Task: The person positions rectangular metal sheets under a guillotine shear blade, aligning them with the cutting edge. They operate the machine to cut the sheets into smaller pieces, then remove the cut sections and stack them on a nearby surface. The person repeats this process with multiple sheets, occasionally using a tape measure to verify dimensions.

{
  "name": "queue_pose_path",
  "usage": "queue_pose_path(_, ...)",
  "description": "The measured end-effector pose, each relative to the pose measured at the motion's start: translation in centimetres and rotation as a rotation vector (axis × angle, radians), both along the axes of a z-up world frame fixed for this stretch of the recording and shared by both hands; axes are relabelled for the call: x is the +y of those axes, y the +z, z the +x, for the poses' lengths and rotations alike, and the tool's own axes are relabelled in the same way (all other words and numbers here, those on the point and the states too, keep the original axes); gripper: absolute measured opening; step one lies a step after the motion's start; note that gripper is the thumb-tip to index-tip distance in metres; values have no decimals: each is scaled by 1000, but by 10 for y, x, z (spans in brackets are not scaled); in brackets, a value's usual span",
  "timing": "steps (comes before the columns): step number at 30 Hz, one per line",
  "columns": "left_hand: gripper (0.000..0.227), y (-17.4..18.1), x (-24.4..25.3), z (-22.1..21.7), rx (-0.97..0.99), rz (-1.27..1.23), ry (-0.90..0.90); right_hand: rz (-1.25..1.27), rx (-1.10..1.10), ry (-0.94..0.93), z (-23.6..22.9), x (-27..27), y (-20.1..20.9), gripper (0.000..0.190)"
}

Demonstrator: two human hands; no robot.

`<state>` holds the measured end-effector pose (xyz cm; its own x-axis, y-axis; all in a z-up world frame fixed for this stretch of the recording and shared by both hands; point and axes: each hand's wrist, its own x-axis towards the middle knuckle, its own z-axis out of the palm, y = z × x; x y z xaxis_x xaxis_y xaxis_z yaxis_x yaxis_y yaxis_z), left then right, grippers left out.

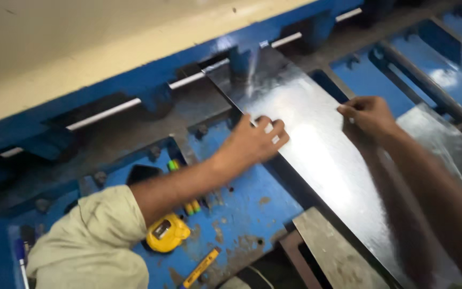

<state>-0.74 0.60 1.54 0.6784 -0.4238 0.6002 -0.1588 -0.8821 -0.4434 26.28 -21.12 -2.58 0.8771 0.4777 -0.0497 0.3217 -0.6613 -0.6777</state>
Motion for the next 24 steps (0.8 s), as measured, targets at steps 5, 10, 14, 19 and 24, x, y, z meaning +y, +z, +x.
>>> queue_pose_path(5,23,-20,-21,-34,280,-101,-99,-248,-671,100,6,44,31,32)
queue_pose_path(10,27,-34,3,-27,285,-73,-29,-353,-619,109,0,-66,27,44)
queue_pose_path(14,30,-48,5,-7,172,4,-62,-377,-348,51,-4,-150,4,49)
queue_pose_path(19,13,-64,-21,20,24,10,-292,-230,-36,22,-11,-187,-30,45)
queue_pose_path(24,14,-71,-35,27,-26,88,-358,-204,74,-32,-29,-174,-34,38)
